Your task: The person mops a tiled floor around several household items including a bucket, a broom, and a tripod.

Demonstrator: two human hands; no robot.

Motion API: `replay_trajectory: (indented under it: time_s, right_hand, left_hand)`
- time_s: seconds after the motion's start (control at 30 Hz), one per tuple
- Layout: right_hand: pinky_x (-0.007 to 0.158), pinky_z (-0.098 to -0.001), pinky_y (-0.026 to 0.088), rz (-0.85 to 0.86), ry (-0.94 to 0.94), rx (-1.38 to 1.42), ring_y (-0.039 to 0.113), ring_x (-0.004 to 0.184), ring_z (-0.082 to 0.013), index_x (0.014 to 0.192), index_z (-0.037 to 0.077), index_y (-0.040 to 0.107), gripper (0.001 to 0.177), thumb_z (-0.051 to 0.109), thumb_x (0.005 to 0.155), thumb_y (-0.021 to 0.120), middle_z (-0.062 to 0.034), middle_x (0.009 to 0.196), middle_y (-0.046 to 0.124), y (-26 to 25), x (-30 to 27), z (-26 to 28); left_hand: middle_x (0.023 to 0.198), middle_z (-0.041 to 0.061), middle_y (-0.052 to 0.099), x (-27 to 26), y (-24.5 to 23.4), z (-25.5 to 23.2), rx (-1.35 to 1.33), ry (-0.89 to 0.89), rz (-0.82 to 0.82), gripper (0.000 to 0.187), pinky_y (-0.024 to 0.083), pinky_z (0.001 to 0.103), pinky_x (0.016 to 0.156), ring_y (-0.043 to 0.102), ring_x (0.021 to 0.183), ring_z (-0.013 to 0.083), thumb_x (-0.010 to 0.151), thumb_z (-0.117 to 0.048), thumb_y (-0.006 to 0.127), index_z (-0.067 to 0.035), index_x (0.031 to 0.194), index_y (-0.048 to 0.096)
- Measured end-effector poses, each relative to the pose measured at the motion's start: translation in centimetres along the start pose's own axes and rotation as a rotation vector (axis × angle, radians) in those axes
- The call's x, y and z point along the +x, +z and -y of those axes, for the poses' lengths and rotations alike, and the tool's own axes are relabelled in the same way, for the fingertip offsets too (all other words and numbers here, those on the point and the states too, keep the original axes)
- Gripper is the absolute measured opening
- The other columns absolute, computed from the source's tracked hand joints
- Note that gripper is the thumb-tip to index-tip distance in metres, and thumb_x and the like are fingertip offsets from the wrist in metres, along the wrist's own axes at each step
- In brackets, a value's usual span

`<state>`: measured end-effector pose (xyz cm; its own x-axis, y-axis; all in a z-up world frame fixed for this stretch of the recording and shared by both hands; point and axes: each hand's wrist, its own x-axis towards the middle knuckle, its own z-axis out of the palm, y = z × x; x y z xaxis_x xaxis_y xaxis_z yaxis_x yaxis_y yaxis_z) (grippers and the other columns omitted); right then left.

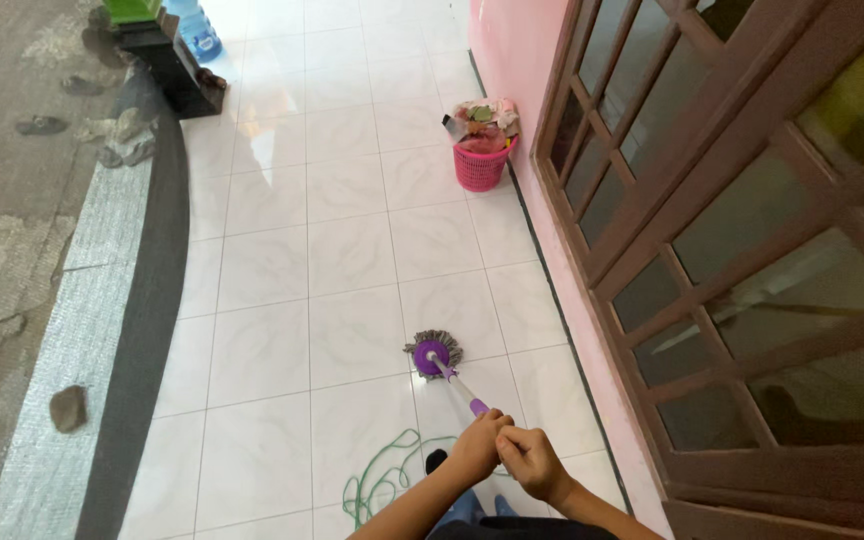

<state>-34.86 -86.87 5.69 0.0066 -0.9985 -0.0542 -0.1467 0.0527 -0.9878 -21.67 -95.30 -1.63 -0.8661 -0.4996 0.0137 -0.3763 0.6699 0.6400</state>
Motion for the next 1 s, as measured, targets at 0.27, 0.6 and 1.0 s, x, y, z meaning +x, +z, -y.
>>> replay_trajectory:
  time_s: [0.27, 0.6, 1.0]
  right_hand:
    - [0.047, -0.0268, 0.043, 0.0, 0.066, -0.055, 0.052, 0.049, -0.0086, 0.071, 0.003, 0.059, 0.031, 0.019, 0.098, 0.057, -0.0016, 0.054, 0.056, 2.2, 11.6, -3.5]
    - [0.046, -0.0275, 0.039, 0.1, 0.241, -0.12, 0.052, 0.046, -0.0094, 0.07, 0.002, 0.06, 0.037, 0.024, 0.099, 0.06, -0.0011, 0.051, 0.054, 3.3, 16.8, -0.2]
    - [0.046, -0.0314, 0.037, -0.128, 0.072, -0.188, 0.047, 0.05, -0.0092, 0.072, -0.001, 0.062, 0.033, 0.019, 0.098, 0.063, -0.0037, 0.053, 0.053, 4.2, 24.1, -5.9]
  left_hand:
    - [0.113, 0.01, 0.063, 5.1, -2.6, 11.1, -0.02, -0.203, -0.045, 0.019, 0.05, 0.043, 0.095, 0.057, 0.114, 0.0346, 0.084, -0.013, 0.067, -0.006, 0.102, 0.066]
    - [0.107, 0.005, 0.067, 5.6, -5.3, 15.7, -0.059, 0.018, -0.038, 0.011, 0.048, 0.039, 0.1, 0.058, 0.115, 0.0287, 0.087, -0.016, 0.064, -0.009, 0.094, 0.069]
    - [0.131, 0.005, 0.062, 9.9, -9.2, 20.1, 0.013, -0.156, 0.004, 0.03, 0.043, 0.05, 0.098, 0.041, 0.135, 0.0345, 0.085, -0.019, 0.068, -0.01, 0.113, 0.07]
